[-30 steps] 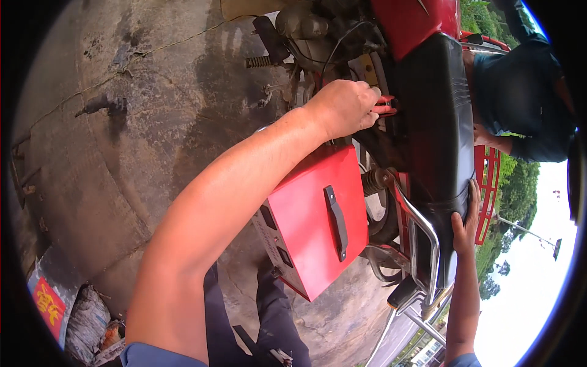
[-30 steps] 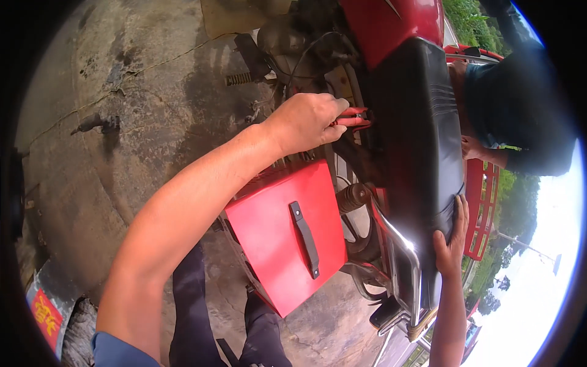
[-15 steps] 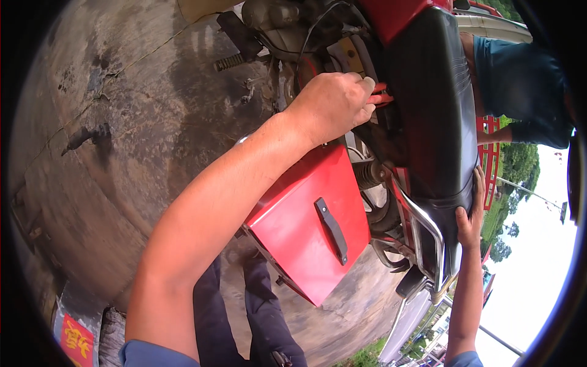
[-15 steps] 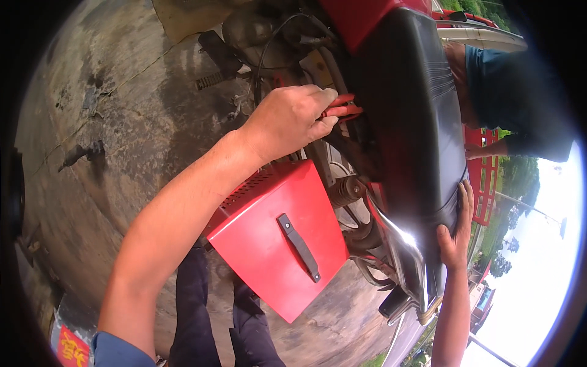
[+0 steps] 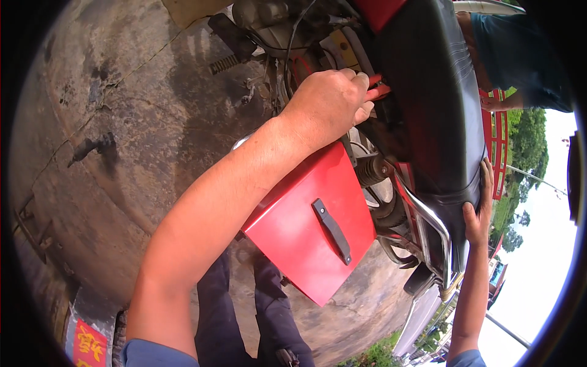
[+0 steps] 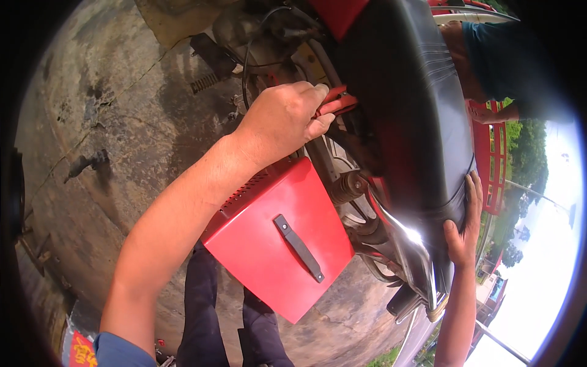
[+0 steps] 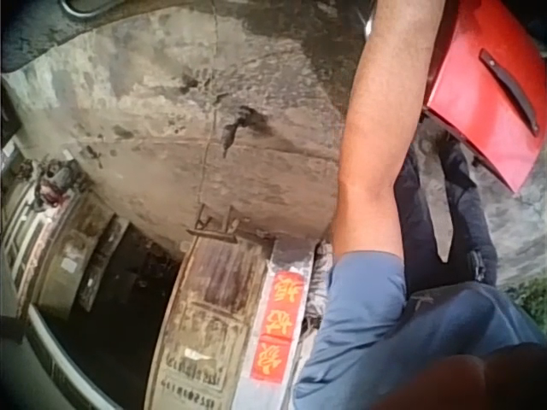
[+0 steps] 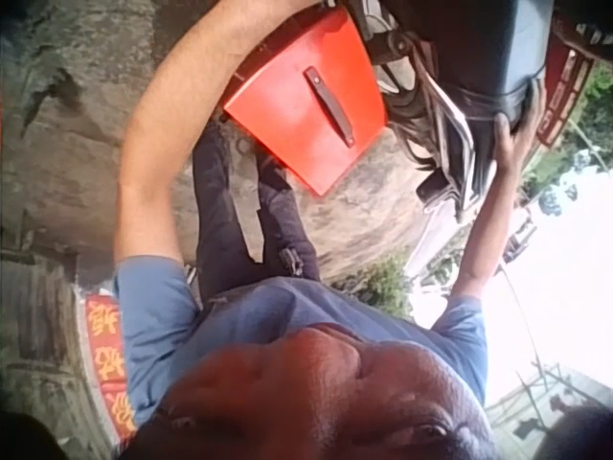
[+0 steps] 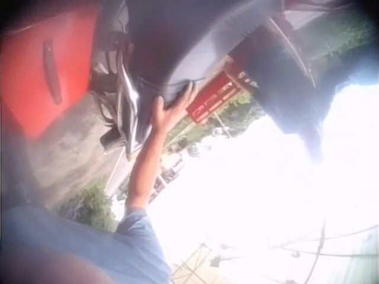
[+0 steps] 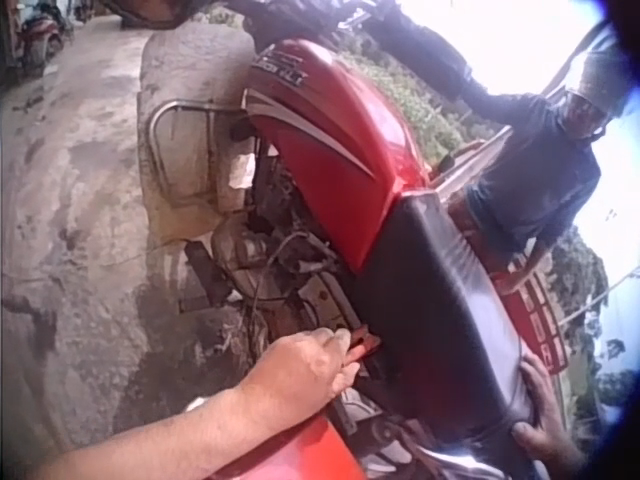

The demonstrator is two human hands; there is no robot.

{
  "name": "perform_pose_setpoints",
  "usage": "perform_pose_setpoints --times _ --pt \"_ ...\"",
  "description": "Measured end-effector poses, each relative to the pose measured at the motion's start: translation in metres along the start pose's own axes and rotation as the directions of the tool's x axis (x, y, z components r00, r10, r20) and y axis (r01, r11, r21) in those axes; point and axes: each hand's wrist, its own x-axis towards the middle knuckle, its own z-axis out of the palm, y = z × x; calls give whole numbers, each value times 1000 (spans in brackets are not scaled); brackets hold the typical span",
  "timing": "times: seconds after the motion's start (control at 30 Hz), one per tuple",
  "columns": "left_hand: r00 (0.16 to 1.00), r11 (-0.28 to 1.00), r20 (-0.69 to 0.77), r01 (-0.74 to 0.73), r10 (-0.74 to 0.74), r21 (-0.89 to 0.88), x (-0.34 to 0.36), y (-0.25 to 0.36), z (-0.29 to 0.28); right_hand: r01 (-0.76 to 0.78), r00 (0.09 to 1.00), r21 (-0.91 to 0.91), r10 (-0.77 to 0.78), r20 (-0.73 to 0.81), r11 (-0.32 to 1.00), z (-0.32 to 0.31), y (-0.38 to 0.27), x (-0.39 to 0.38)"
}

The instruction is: The person disconnects battery charger clamps from a motorcycle, mounts the seat onto the frame, fastens a bolt using a power wrench, and installs a side cover panel using a screwdriver.

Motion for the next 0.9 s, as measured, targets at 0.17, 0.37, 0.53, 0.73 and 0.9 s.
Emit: perform_pose_setpoints --times 0.17,0.37,0.53,0.73,0.9 --pt "994 995 86 69 -63 -67 1 -8 -10 5 1000 8 -5 7 1000 2 -1 2" --pt "997 986 69 53 -42 -157 -3 7 -6 -2 1000 6 2 4 1000 1 3 1" --pt "985 971 109 152 -133 -184 -8 -2 -7 -8 1000 11 8 24 1000 2 -2 1" --pt "964 943 56 267 -262 -197 -4 10 0 -29 999 18 29 16 999 2 1 0" --pt "931 929 175 345 -321 -135 -5 20 -4 -46 999 -7 46 14 999 3 0 1"
